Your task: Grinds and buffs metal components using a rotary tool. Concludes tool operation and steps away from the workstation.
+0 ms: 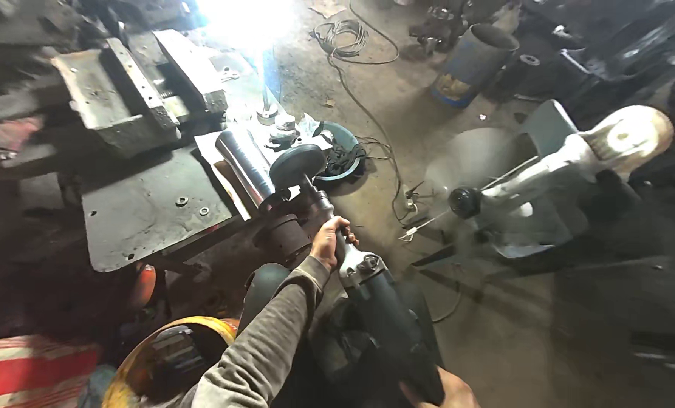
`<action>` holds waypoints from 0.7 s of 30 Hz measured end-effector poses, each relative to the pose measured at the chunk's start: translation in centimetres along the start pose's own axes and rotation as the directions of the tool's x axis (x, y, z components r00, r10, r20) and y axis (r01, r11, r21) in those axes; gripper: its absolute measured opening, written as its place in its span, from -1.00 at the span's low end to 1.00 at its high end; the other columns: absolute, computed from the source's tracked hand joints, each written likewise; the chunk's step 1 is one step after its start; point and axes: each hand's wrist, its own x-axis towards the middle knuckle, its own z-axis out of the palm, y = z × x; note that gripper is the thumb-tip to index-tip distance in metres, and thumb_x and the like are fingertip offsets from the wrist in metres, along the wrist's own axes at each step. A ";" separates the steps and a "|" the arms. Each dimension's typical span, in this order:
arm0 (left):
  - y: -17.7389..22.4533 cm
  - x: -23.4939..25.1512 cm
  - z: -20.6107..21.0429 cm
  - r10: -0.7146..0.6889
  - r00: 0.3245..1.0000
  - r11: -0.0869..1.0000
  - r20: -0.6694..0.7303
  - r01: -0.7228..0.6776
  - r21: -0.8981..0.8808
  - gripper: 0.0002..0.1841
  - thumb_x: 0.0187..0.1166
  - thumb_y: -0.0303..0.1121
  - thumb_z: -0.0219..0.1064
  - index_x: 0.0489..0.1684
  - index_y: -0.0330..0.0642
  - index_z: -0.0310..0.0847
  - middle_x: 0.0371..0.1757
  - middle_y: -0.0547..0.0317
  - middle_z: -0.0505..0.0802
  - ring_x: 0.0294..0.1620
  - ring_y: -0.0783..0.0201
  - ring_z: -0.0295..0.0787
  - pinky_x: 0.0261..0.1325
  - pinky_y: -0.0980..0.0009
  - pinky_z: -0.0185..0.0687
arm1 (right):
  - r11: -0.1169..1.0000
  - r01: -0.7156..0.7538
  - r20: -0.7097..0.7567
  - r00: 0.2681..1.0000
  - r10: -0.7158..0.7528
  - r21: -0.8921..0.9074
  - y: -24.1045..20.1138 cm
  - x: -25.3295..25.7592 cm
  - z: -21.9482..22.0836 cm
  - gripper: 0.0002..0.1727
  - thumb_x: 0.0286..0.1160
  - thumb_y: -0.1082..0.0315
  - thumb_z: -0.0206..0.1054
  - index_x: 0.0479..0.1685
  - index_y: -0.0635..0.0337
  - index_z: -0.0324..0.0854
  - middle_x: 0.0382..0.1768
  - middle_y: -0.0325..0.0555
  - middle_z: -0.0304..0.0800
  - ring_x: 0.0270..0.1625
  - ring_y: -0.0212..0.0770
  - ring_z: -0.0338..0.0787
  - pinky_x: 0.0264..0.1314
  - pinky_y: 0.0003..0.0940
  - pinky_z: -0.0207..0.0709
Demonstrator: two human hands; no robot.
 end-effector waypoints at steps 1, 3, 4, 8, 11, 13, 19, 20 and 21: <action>0.1 -0.3 -0.1 0.007 1.000 1.000 0.012 -0.007 -0.006 -0.74 0.69 -0.37 0.09 -0.52 -0.09 0.40 -0.63 0.20 0.55 -0.63 0.24 0.58 -0.39 0.27 0.71 | 1.000 0.003 0.002 1.000 -0.003 -0.010 0.0 -0.1 0.0 -0.48 0.27 -0.04 0.63 0.02 0.22 0.82 -0.14 0.02 0.94 0.03 -0.09 0.92 0.26 0.10 0.72; 0.4 -1.1 -0.2 0.031 0.999 0.999 0.027 -0.030 -0.031 -0.74 0.69 -0.38 0.08 -0.52 -0.09 0.41 -0.65 0.21 0.55 -0.64 0.26 0.57 -0.40 0.29 0.70 | 0.999 0.012 0.001 1.000 -0.012 -0.032 -0.1 -0.4 -0.1 -0.46 0.28 -0.06 0.63 0.04 0.20 0.82 -0.13 0.01 0.95 0.04 -0.10 0.93 0.27 0.10 0.72; 0.6 -1.5 -0.3 0.047 0.999 0.998 0.026 -0.045 -0.049 -0.76 0.68 -0.39 0.08 -0.50 -0.10 0.42 -0.65 0.21 0.55 -0.65 0.26 0.57 -0.41 0.30 0.70 | 0.999 0.020 -0.004 1.000 -0.020 -0.040 -0.1 -0.6 -0.2 -0.46 0.29 -0.07 0.62 0.04 0.20 0.82 -0.12 0.00 0.95 0.04 -0.10 0.93 0.27 0.10 0.73; 1.4 -3.2 -1.2 0.118 0.992 0.985 0.041 -0.112 -0.130 -0.79 0.67 -0.42 0.06 -0.45 -0.12 0.42 -0.66 0.20 0.55 -0.67 0.24 0.57 -0.44 0.26 0.70 | 0.996 0.059 -0.006 0.998 -0.060 -0.062 0.0 -1.0 -0.2 -0.43 0.33 -0.07 0.60 0.08 0.25 0.79 -0.09 0.04 0.94 0.08 -0.05 0.92 0.28 0.11 0.71; 1.9 -4.4 -2.7 0.167 0.982 0.976 0.092 -0.151 -0.158 -0.75 0.66 -0.40 0.03 -0.51 -0.07 0.43 -0.67 0.24 0.56 -0.66 0.27 0.58 -0.40 0.27 0.71 | 0.993 0.062 0.031 0.998 -0.059 -0.096 -0.9 -1.7 0.0 -0.39 0.33 -0.13 0.58 0.13 0.23 0.78 -0.09 0.05 0.95 0.08 -0.01 0.93 0.27 0.17 0.71; 2.1 -5.0 -3.5 0.199 0.975 0.966 0.099 -0.178 -0.190 -0.75 0.65 -0.41 0.02 -0.51 -0.07 0.44 -0.68 0.25 0.56 -0.67 0.28 0.59 -0.40 0.28 0.72 | 0.992 0.073 0.042 0.997 -0.069 -0.105 -1.3 -2.0 0.3 -0.36 0.32 -0.16 0.58 0.14 0.24 0.77 -0.13 0.08 0.94 0.03 0.05 0.94 0.21 0.23 0.72; 2.1 -5.7 -5.4 0.241 0.962 0.936 0.131 -0.195 -0.292 -0.73 0.65 -0.40 -0.04 -0.50 -0.08 0.45 -0.68 0.24 0.57 -0.67 0.26 0.61 -0.40 0.24 0.75 | 0.980 0.099 0.070 0.994 -0.088 -0.174 -1.7 -2.2 0.2 -0.33 0.37 -0.24 0.49 0.14 0.22 0.77 -0.20 0.08 0.94 -0.05 0.10 0.94 0.08 0.28 0.74; 2.1 -5.8 -5.6 0.246 0.960 0.933 0.131 -0.198 -0.299 -0.74 0.64 -0.41 -0.03 -0.50 -0.08 0.44 -0.69 0.24 0.56 -0.68 0.26 0.61 -0.41 0.24 0.74 | 0.979 0.103 0.075 0.993 -0.091 -0.178 -1.8 -2.2 0.1 -0.32 0.38 -0.25 0.49 0.14 0.21 0.77 -0.21 0.08 0.94 -0.06 0.11 0.94 0.06 0.29 0.74; 2.1 -5.9 -5.9 0.251 0.958 0.931 0.136 -0.201 -0.306 -0.75 0.62 -0.41 -0.02 -0.51 -0.08 0.45 -0.69 0.24 0.56 -0.68 0.26 0.61 -0.41 0.25 0.74 | 0.978 0.108 0.078 0.992 -0.096 -0.177 -1.7 -2.2 0.2 -0.33 0.38 -0.25 0.48 0.13 0.21 0.77 -0.22 0.09 0.93 -0.07 0.12 0.94 0.04 0.29 0.74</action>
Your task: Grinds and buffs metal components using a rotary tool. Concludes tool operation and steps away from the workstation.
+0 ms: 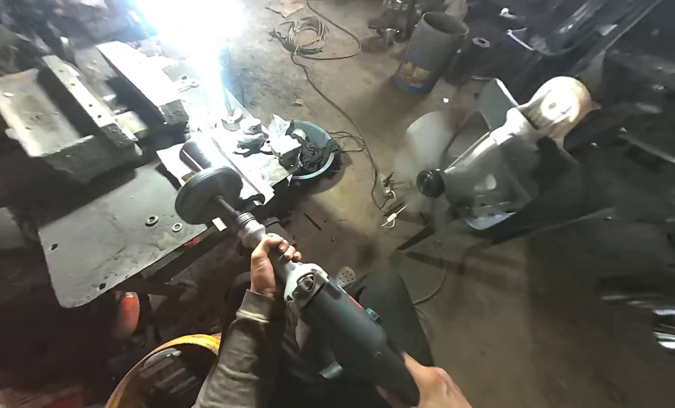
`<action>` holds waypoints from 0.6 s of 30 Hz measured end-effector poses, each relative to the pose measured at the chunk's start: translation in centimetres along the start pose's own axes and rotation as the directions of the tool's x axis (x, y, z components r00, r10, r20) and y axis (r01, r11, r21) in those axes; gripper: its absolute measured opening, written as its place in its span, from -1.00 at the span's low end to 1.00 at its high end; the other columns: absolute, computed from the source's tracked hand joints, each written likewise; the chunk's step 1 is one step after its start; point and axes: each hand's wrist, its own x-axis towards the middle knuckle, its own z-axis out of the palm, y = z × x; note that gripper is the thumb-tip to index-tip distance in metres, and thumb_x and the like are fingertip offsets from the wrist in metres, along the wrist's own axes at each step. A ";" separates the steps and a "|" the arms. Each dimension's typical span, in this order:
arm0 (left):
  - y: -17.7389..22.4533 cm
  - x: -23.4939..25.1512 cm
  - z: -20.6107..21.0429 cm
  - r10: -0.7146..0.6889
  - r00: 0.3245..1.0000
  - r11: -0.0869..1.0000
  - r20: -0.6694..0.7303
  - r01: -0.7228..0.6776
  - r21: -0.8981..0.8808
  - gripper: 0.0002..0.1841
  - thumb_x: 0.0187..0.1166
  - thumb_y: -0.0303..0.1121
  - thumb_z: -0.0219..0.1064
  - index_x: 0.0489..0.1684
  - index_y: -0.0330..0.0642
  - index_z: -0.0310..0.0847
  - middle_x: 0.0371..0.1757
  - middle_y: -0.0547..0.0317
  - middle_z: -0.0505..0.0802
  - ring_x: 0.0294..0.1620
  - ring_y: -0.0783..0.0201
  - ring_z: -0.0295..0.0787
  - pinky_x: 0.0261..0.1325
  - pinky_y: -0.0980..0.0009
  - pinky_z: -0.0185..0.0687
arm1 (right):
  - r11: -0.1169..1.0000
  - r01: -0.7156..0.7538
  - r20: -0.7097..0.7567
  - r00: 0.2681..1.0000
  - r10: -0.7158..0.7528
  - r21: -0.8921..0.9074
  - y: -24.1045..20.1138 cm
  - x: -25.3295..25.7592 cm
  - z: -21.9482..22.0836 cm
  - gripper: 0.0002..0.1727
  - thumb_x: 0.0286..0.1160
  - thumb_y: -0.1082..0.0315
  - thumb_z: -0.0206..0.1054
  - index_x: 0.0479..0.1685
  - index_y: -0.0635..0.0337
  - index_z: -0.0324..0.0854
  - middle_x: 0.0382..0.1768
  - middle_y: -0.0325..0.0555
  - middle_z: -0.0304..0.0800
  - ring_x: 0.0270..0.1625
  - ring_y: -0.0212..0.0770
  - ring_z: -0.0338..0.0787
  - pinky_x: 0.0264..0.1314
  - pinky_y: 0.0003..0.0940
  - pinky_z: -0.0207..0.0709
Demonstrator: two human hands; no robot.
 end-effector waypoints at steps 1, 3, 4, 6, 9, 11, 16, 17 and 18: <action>0.0 -0.1 -0.2 0.002 1.000 1.000 0.005 -0.002 -0.006 -0.76 0.60 -0.41 0.00 -0.52 -0.09 0.47 -0.70 0.24 0.57 -0.68 0.26 0.62 -0.41 0.25 0.74 | 1.000 0.006 0.000 1.000 -0.006 0.004 0.0 0.0 0.1 -0.34 0.38 -0.25 0.49 0.11 0.21 0.76 -0.23 0.09 0.93 -0.09 0.12 0.94 0.03 0.29 0.74; 0.1 -0.1 0.0 0.007 1.000 1.000 -0.004 -0.007 -0.001 -0.75 0.60 -0.41 -0.01 -0.52 -0.09 0.45 -0.71 0.24 0.56 -0.68 0.26 0.61 -0.41 0.26 0.74 | 1.000 0.021 -0.014 1.000 -0.021 0.016 0.1 0.0 0.2 -0.34 0.37 -0.24 0.50 0.11 0.21 0.76 -0.25 0.08 0.93 -0.11 0.12 0.94 0.01 0.27 0.74; 0.1 0.0 0.1 0.008 1.000 1.000 -0.011 -0.008 0.007 -0.74 0.62 -0.41 -0.04 -0.52 -0.08 0.45 -0.71 0.24 0.56 -0.68 0.26 0.61 -0.41 0.26 0.74 | 0.999 0.031 -0.023 0.999 -0.031 0.022 0.1 0.0 0.2 -0.34 0.36 -0.24 0.51 0.12 0.21 0.76 -0.26 0.08 0.93 -0.11 0.12 0.94 0.01 0.27 0.75; 0.0 0.3 0.4 0.004 1.000 1.000 -0.022 -0.003 0.027 -0.72 0.66 -0.40 -0.08 -0.51 -0.07 0.44 -0.71 0.25 0.55 -0.68 0.26 0.61 -0.40 0.25 0.73 | 0.999 0.047 -0.039 0.998 -0.046 0.029 0.2 0.1 0.1 -0.33 0.36 -0.23 0.52 0.12 0.24 0.75 -0.27 0.09 0.92 -0.13 0.12 0.94 -0.01 0.25 0.75; -0.4 1.1 1.3 -0.027 0.999 0.997 -0.037 0.030 0.066 -0.69 0.71 -0.37 -0.11 -0.50 -0.06 0.44 -0.70 0.24 0.56 -0.67 0.25 0.62 -0.38 0.24 0.74 | 0.999 0.032 -0.042 0.999 -0.031 0.039 0.1 0.3 -0.3 -0.33 0.38 -0.21 0.51 0.12 0.28 0.75 -0.25 0.10 0.93 -0.11 0.10 0.94 0.03 0.24 0.75; -0.7 1.7 2.2 -0.039 0.998 0.993 -0.053 0.044 0.109 -0.70 0.71 -0.37 -0.08 -0.50 -0.06 0.43 -0.70 0.25 0.55 -0.66 0.25 0.60 -0.38 0.25 0.73 | 0.999 0.009 -0.039 0.999 -0.007 0.053 0.1 0.5 -0.4 -0.32 0.37 -0.22 0.51 0.14 0.27 0.75 -0.22 0.09 0.94 -0.07 0.08 0.95 0.08 0.23 0.75; -2.0 3.6 3.5 -0.098 0.989 0.966 -0.111 0.122 0.228 -0.75 0.67 -0.37 0.01 -0.49 -0.03 0.43 -0.67 0.27 0.55 -0.65 0.27 0.59 -0.40 0.28 0.71 | 0.992 -0.008 -0.075 0.997 0.018 0.123 0.4 1.0 -0.5 -0.37 0.33 -0.15 0.56 0.12 0.24 0.78 -0.17 0.02 0.95 -0.02 -0.04 0.95 0.17 0.15 0.75; -2.3 4.1 3.6 -0.117 0.986 0.959 -0.120 0.144 0.243 -0.76 0.67 -0.36 0.01 -0.48 -0.03 0.43 -0.66 0.26 0.56 -0.65 0.26 0.60 -0.40 0.28 0.71 | 0.991 -0.015 -0.074 0.997 0.025 0.136 0.5 1.1 -0.6 -0.38 0.33 -0.14 0.57 0.12 0.24 0.78 -0.16 0.01 0.95 0.00 -0.06 0.94 0.19 0.13 0.75; -2.5 4.5 3.8 -0.130 0.982 0.954 -0.139 0.162 0.253 -0.74 0.67 -0.36 0.02 -0.51 -0.04 0.43 -0.67 0.25 0.56 -0.65 0.25 0.60 -0.41 0.27 0.70 | 0.989 -0.021 -0.074 0.997 0.032 0.147 0.6 1.2 -0.5 -0.38 0.32 -0.13 0.58 0.13 0.23 0.78 -0.14 -0.01 0.95 0.01 -0.09 0.94 0.22 0.10 0.75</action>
